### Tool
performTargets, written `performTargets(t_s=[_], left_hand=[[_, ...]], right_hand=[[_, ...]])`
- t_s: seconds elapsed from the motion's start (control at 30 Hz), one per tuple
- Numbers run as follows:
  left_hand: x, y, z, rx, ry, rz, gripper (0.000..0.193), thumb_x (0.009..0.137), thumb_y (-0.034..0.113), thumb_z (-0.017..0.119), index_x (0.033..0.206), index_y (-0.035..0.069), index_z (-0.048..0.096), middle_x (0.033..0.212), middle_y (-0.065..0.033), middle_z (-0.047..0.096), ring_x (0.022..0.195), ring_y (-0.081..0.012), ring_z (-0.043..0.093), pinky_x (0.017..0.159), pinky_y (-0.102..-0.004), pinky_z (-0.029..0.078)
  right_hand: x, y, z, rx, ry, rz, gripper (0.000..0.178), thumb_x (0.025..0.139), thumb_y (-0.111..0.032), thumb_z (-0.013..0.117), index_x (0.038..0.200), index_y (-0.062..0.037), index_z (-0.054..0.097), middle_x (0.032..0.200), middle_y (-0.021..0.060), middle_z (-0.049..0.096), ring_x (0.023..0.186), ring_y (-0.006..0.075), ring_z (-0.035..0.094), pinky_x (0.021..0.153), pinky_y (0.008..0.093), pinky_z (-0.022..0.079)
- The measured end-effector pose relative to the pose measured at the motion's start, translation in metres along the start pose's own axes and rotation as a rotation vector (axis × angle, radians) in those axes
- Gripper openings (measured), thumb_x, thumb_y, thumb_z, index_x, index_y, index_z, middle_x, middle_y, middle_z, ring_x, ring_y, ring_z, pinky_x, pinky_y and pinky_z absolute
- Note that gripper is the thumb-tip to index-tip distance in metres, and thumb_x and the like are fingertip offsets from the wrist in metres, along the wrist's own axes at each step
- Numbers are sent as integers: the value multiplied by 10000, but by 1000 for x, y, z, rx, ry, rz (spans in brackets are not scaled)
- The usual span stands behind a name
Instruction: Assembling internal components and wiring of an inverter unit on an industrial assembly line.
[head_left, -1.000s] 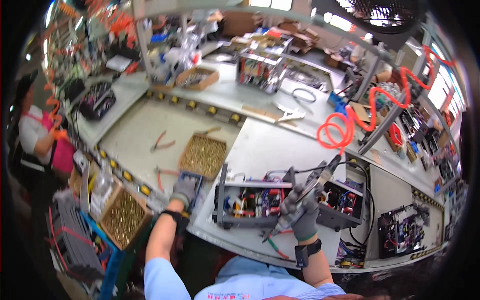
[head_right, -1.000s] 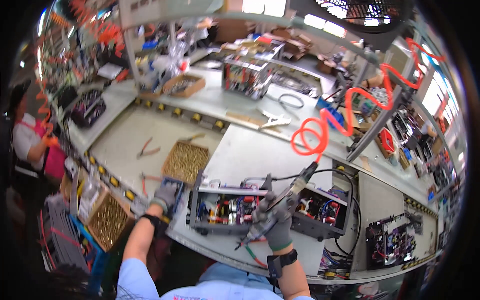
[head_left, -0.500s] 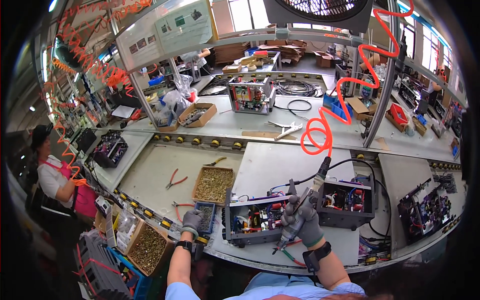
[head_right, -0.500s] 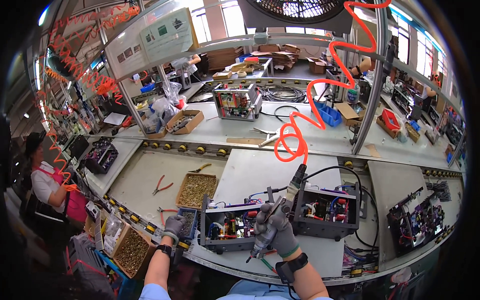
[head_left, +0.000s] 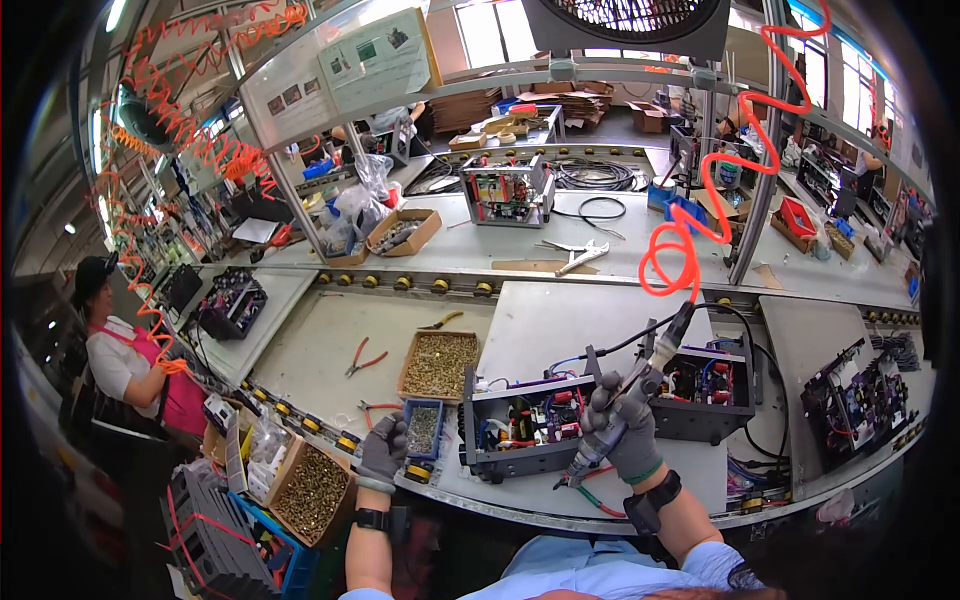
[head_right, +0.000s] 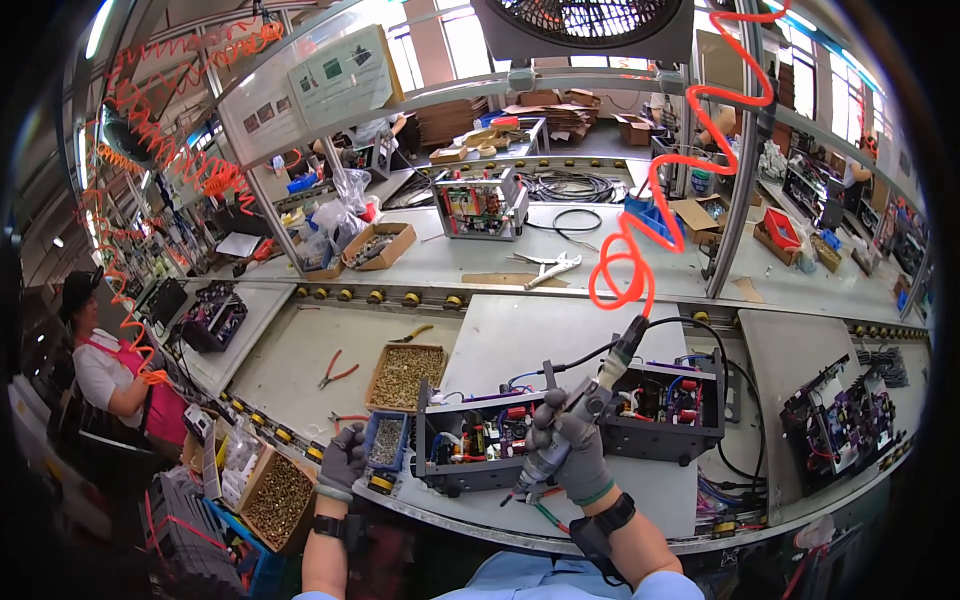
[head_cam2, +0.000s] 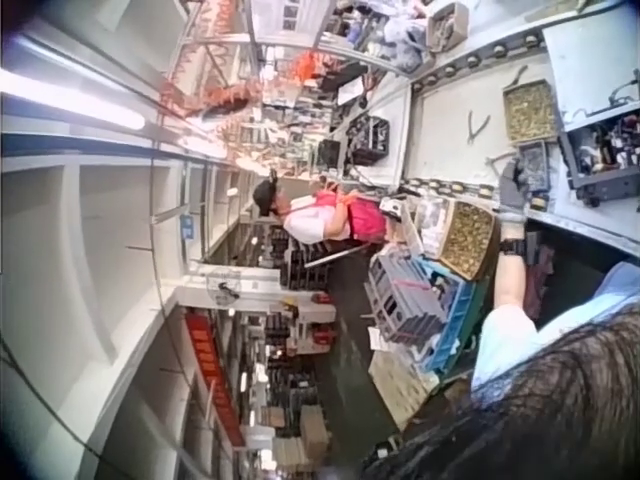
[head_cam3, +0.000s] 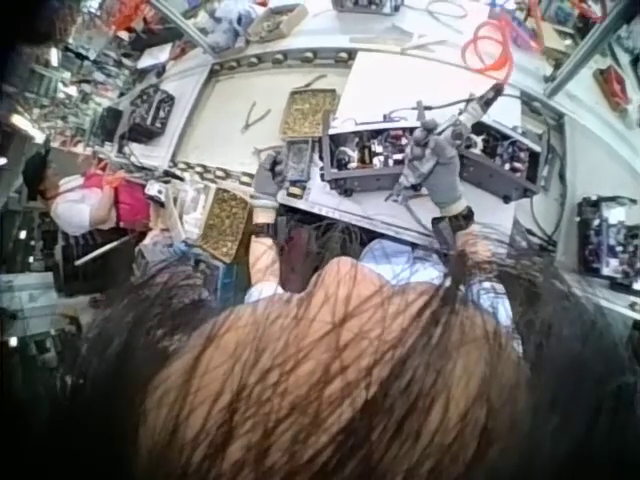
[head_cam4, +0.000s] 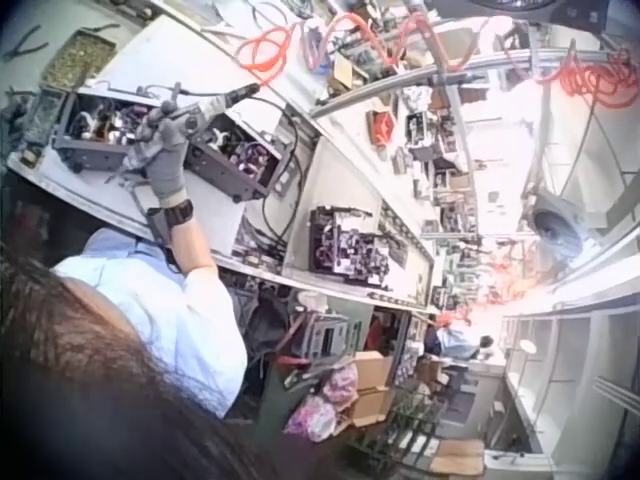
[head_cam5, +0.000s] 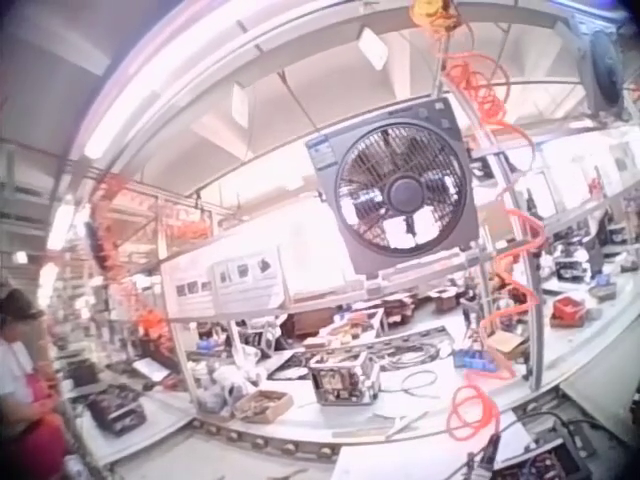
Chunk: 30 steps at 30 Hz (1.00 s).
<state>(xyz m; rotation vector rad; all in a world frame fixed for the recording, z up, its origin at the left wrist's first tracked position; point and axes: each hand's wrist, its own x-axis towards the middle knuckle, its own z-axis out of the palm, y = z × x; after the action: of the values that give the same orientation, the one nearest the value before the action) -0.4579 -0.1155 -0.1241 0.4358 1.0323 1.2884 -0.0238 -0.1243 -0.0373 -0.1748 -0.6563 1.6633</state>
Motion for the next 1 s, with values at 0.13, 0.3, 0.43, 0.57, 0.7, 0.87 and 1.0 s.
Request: performTargets(t_s=[0.13,0.3,0.43,0.57,0.7,0.87,1.0], left_hand=[[-40,10,60,-227,-207,93,233,964,241,647,1123,70,651,832,10,612,643,-69,529,488,-189,390],[-100,2,158,-170,-423,-79,250,1008,302,552,861,100,553,731,32,429,548,-70,355,457,-211,315],[-123,-44,214,-129,-402,-352,307,1025,339,505,836,101,550,671,40,381,483,-65,297,404,-218,251],[-127,-84,237,-145,-396,-384,279,1044,315,490,991,74,621,756,20,551,508,-55,391,431,-199,285],[-125,-94,246,-138,-456,-264,285,1038,278,522,1165,40,615,918,-57,691,550,-38,469,454,-173,320],[-123,-106,243,-264,-502,-287,223,1023,230,536,1130,47,607,829,-33,590,537,-61,381,459,-189,308],[-122,-108,243,-279,-498,-394,177,1021,222,524,1057,75,614,777,8,520,542,-68,375,452,-205,289]], right_hand=[[19,-23,63,-44,-142,-98,502,828,-281,800,1235,-172,529,979,23,600,769,147,580,681,314,490],[17,-31,102,-161,-180,-163,530,831,-227,801,1267,-194,500,994,35,579,800,165,572,612,317,482],[5,-32,97,-253,-157,-432,452,836,-152,741,1237,-148,533,887,46,545,693,175,542,577,367,499],[-15,-41,97,-209,-45,-586,540,785,-159,752,1286,-119,554,809,46,520,682,196,539,538,371,501],[-31,-49,97,-208,-28,-615,488,791,-158,757,1247,-107,590,786,58,533,672,207,544,522,375,506],[-39,-45,88,-201,63,-636,477,779,-189,804,1205,-104,607,820,64,588,650,181,586,515,357,521],[-38,-42,78,-150,62,-619,443,807,-121,768,1220,-105,608,864,78,630,680,178,618,557,338,531]])
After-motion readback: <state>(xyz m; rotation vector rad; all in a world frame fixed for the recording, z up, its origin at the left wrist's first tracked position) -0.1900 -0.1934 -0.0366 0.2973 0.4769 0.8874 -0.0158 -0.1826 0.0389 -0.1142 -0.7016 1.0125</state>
